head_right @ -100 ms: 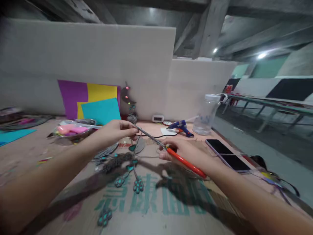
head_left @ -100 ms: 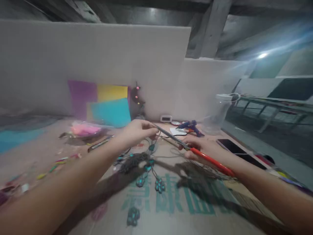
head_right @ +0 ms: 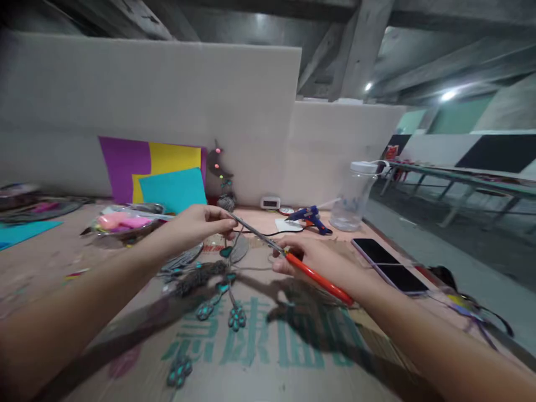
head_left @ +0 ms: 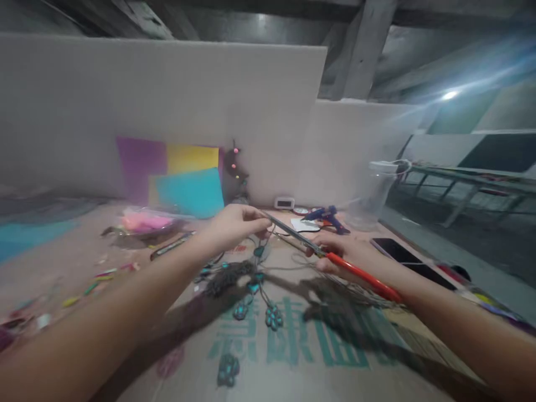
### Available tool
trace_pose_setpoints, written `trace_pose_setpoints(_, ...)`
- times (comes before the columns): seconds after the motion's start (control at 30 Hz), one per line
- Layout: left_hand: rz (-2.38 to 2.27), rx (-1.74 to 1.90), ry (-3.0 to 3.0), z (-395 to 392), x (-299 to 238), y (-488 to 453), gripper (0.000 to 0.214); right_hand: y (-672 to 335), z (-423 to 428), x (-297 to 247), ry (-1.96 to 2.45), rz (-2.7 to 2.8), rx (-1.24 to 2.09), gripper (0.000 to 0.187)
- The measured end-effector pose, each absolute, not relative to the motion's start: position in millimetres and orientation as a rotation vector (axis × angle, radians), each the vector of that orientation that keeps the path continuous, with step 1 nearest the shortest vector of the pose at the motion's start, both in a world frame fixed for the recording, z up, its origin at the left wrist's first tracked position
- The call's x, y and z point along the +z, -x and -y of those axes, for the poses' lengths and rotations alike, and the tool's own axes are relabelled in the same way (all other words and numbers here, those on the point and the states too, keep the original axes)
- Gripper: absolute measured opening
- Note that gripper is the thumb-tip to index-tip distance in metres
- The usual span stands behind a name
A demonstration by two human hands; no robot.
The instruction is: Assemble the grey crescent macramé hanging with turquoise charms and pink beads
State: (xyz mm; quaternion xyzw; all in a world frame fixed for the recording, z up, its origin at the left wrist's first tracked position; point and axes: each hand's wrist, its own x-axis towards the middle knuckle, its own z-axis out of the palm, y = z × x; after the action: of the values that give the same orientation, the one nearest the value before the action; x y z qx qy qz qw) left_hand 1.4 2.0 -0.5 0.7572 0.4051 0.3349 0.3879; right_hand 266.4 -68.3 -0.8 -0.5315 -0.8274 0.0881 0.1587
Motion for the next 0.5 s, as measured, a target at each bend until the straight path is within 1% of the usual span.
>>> trace_pose_setpoints(0.37, -1.079, 0.871, -1.941, -2.2, -0.9, 0.2, 0.028, -272.8, 51.2, -17.2, 1.466, 2.343, 0.479, 0.032)
trace_pose_setpoints(0.5, -1.05, 0.872, -1.927, -3.3, -1.0, 0.1, 0.028, -276.7, 52.6, -16.3, 1.389, 2.372, 0.48, 0.036)
